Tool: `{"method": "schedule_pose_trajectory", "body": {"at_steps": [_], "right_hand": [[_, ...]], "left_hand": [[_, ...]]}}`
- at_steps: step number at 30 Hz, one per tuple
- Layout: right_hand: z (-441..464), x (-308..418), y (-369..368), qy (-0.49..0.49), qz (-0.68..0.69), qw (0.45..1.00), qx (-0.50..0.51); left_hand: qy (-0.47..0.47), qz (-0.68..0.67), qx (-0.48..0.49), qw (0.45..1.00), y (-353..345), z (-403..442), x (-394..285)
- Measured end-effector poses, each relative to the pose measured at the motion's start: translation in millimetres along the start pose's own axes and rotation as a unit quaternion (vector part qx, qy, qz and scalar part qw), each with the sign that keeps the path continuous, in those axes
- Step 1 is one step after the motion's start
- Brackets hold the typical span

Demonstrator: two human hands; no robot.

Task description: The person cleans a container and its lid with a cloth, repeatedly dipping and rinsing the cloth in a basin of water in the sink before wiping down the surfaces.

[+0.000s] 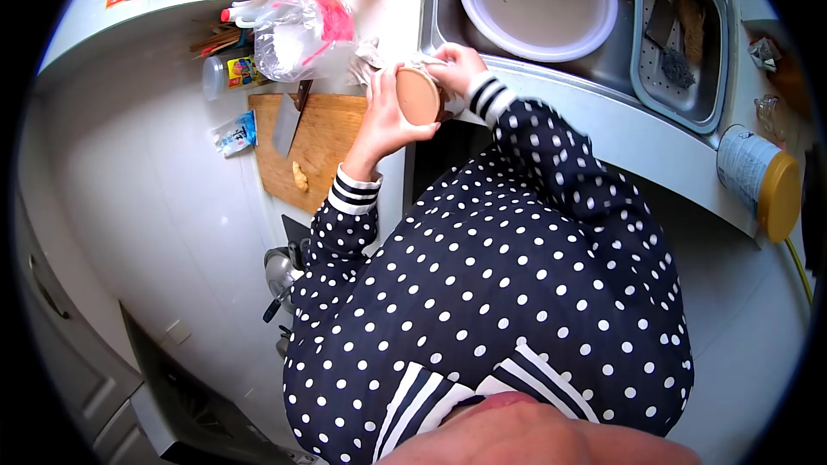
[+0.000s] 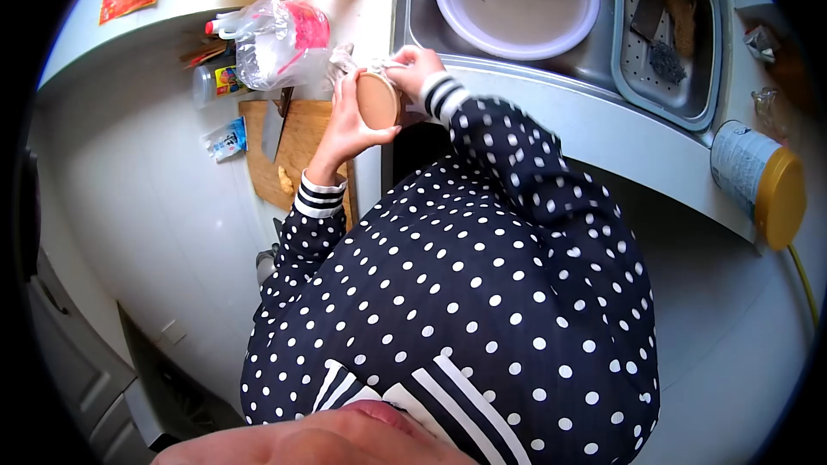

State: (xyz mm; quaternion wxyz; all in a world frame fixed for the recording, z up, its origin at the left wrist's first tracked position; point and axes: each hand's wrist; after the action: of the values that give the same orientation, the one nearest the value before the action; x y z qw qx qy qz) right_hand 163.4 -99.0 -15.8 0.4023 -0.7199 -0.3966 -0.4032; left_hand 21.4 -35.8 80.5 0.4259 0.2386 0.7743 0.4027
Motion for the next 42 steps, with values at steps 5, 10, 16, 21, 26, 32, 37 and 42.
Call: {"method": "schedule_pose_trajectory", "body": {"at_steps": [5, 10, 16, 21, 26, 32, 37, 42], "right_hand": [[31, -14, 9, -0.073, 0.074, 0.99, 0.09], [-21, -42, -7, 0.009, 0.226, 0.973, -0.039], [-23, -47, -46, 0.208, 0.011, 0.959, -0.194], [23, -7, -24, 0.11, -0.053, 0.989, -0.086], [-1, -31, -35, 0.094, 0.035, 0.984, -0.148], [44, -2, -30, 0.072, -0.094, 0.988, -0.103], [-28, -29, -41, 0.213, -0.04, 0.958, -0.19], [-26, -24, -41, 0.241, -0.072, 0.948, -0.195]], "left_hand": [[-0.161, 0.109, 0.118, 0.974, 49, 19, 15], [-0.027, 0.064, -0.017, 0.997, 28, 3, 7], [0.111, -0.005, -0.079, 0.991, -4, 7, 11], [0.125, -0.002, -0.079, 0.989, -1, 5, 9], [0.06, 0.001, -0.056, 0.997, 3, 6, 11], [0.039, -0.004, -0.064, 0.997, 2, 4, 17], [0.057, -0.009, -0.085, 0.995, 0, 8, 13], [0.049, 0.013, -0.096, 0.994, -2, 9, 19]]}}
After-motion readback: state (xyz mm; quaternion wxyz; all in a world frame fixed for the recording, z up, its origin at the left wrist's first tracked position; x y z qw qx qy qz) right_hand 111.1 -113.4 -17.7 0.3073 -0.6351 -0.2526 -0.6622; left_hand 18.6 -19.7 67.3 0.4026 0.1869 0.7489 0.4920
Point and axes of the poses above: each hand's wrist, its own z-axis towards the middle knuckle, its own y-axis out of the back of the hand, x = y × z, and after that the axes turned 8 degrees about x, right-handed
